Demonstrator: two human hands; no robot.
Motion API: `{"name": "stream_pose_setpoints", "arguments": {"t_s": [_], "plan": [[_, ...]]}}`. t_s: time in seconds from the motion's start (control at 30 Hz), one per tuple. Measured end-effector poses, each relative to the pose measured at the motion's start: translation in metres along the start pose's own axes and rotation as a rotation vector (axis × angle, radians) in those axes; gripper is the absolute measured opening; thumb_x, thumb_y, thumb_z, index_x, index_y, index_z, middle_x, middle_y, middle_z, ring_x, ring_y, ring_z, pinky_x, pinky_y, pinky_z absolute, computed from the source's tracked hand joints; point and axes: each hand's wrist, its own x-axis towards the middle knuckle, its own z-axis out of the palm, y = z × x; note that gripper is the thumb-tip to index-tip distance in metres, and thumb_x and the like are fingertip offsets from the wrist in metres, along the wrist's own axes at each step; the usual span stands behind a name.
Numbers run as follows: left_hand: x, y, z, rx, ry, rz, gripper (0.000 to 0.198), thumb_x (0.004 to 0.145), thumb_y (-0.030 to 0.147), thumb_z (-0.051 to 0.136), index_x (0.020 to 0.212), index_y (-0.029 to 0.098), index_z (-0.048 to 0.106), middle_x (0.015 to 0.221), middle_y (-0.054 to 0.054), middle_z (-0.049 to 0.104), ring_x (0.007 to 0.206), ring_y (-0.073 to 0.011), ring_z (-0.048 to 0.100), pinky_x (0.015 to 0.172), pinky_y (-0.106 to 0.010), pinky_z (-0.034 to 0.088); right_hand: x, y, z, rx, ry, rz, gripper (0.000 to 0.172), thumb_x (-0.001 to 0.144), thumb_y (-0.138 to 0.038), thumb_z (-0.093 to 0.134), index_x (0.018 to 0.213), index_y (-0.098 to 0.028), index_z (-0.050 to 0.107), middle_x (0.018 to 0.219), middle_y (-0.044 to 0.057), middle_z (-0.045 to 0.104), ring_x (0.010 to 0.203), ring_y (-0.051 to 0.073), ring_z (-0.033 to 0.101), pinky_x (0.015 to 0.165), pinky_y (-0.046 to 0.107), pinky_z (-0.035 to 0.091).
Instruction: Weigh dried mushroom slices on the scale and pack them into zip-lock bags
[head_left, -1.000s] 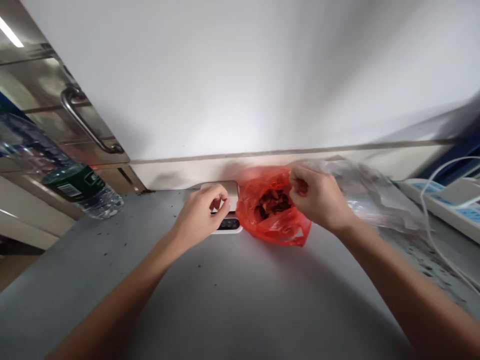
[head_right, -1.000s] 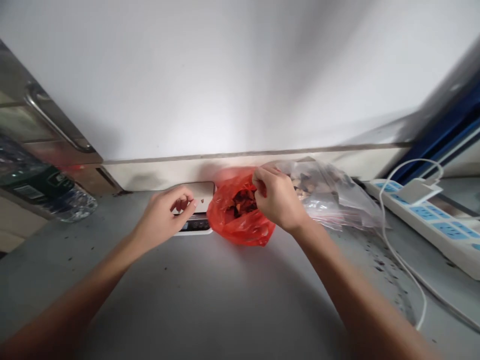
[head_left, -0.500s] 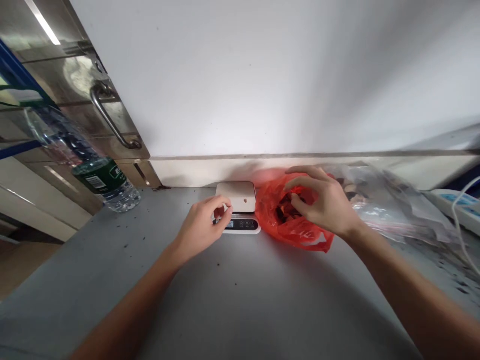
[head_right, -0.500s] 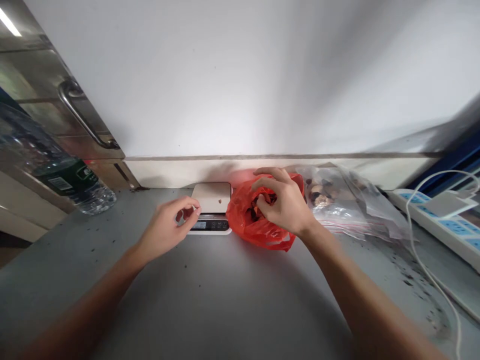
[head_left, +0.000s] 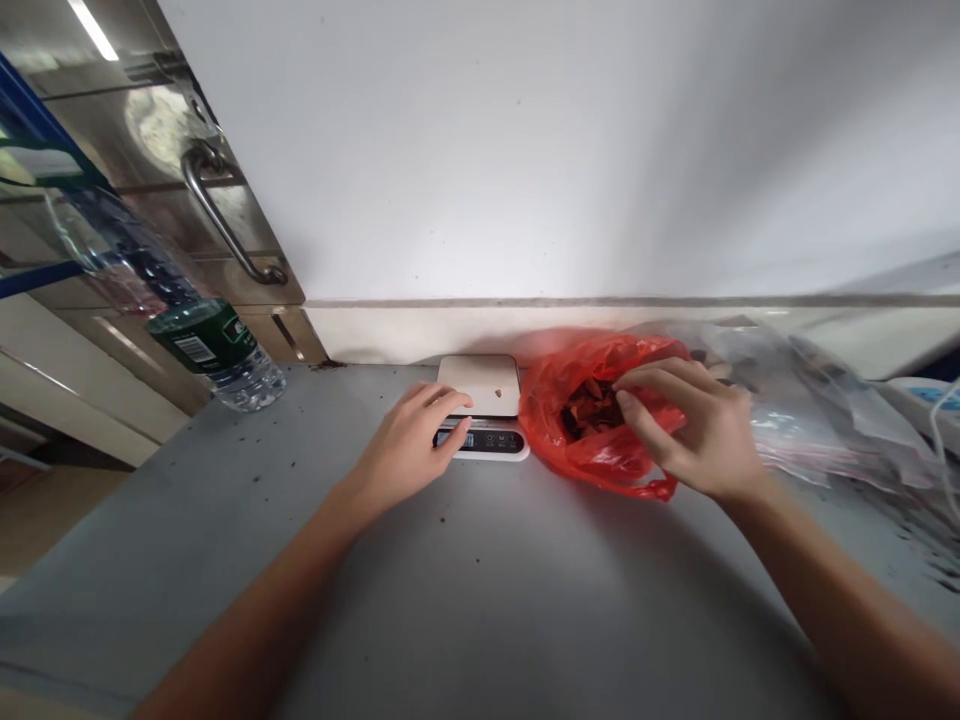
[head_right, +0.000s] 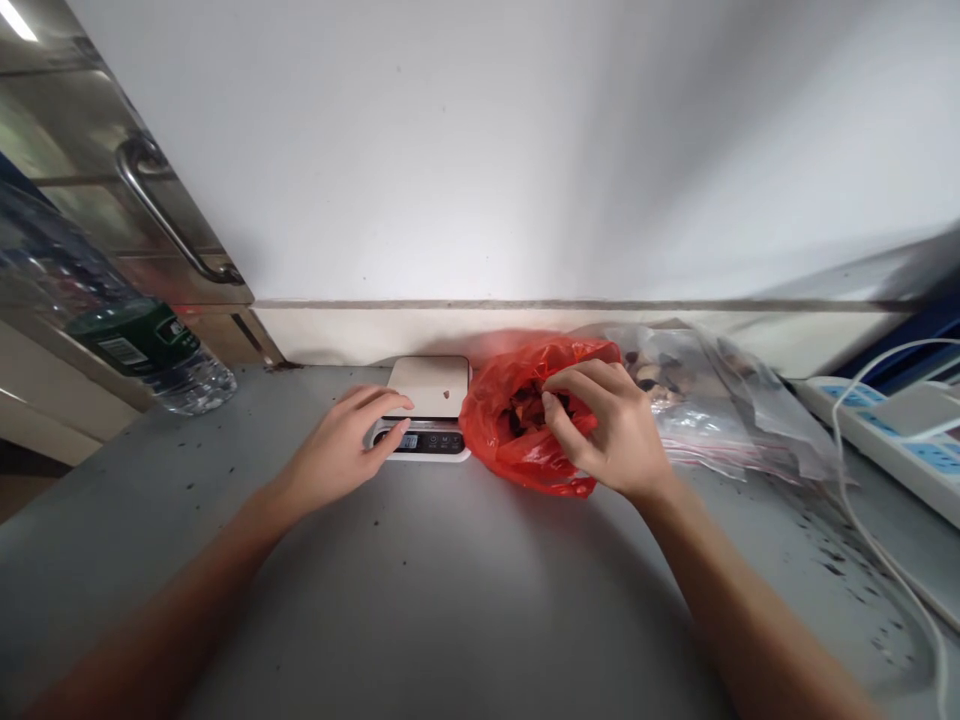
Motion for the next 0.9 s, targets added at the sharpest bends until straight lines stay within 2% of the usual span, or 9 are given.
{"name": "stream_pose_setpoints", "arguments": {"t_s": [0.27, 0.5, 0.77, 0.9], "plan": [[-0.001, -0.005, -0.003, 0.059, 0.0, 0.025, 0.023, 0.103, 0.018, 0.047, 0.094, 0.02, 0.068, 0.095, -0.008, 0.074, 0.097, -0.0249, 0.068, 0.085, -0.038, 0.058, -0.004, 0.008, 0.002, -0.002, -0.096, 0.017, 0.026, 0.096, -0.034, 0.051, 0.082, -0.032, 0.072, 0.089, 0.008, 0.083, 0.084, 0.033, 0.079, 0.08, 0.052, 0.061], [0.0, -0.005, -0.006, 0.064, -0.003, 0.016, 0.023, 0.103, 0.019, 0.048, 0.095, 0.021, 0.069, 0.097, -0.008, 0.075, 0.099, -0.0253, 0.069, 0.085, -0.038, 0.058, -0.004, 0.008, 0.004, -0.004, -0.097, -0.046, 0.023, 0.096, -0.029, 0.052, 0.082, -0.03, 0.07, 0.087, 0.009, 0.083, 0.081, 0.031, 0.079, 0.076, 0.048, 0.062], [0.0, -0.001, -0.006, 0.07, -0.016, 0.018, 0.022, 0.103, 0.019, 0.048, 0.098, 0.02, 0.069, 0.099, -0.009, 0.076, 0.1, -0.0258, 0.069, 0.088, -0.039, 0.058, -0.003, 0.008, 0.001, -0.003, -0.146, -0.023, 0.026, 0.097, -0.032, 0.05, 0.079, -0.032, 0.07, 0.084, 0.006, 0.082, 0.078, 0.03, 0.078, 0.075, 0.047, 0.062], [0.0, -0.002, -0.006, 0.083, -0.018, 0.032, 0.023, 0.104, 0.019, 0.047, 0.097, 0.02, 0.069, 0.098, -0.009, 0.075, 0.098, -0.0258, 0.069, 0.086, -0.039, 0.057, -0.004, 0.012, 0.003, -0.063, -0.212, -0.073, 0.029, 0.099, -0.035, 0.05, 0.087, -0.029, 0.075, 0.093, 0.009, 0.083, 0.087, 0.032, 0.077, 0.078, 0.047, 0.062]]}}
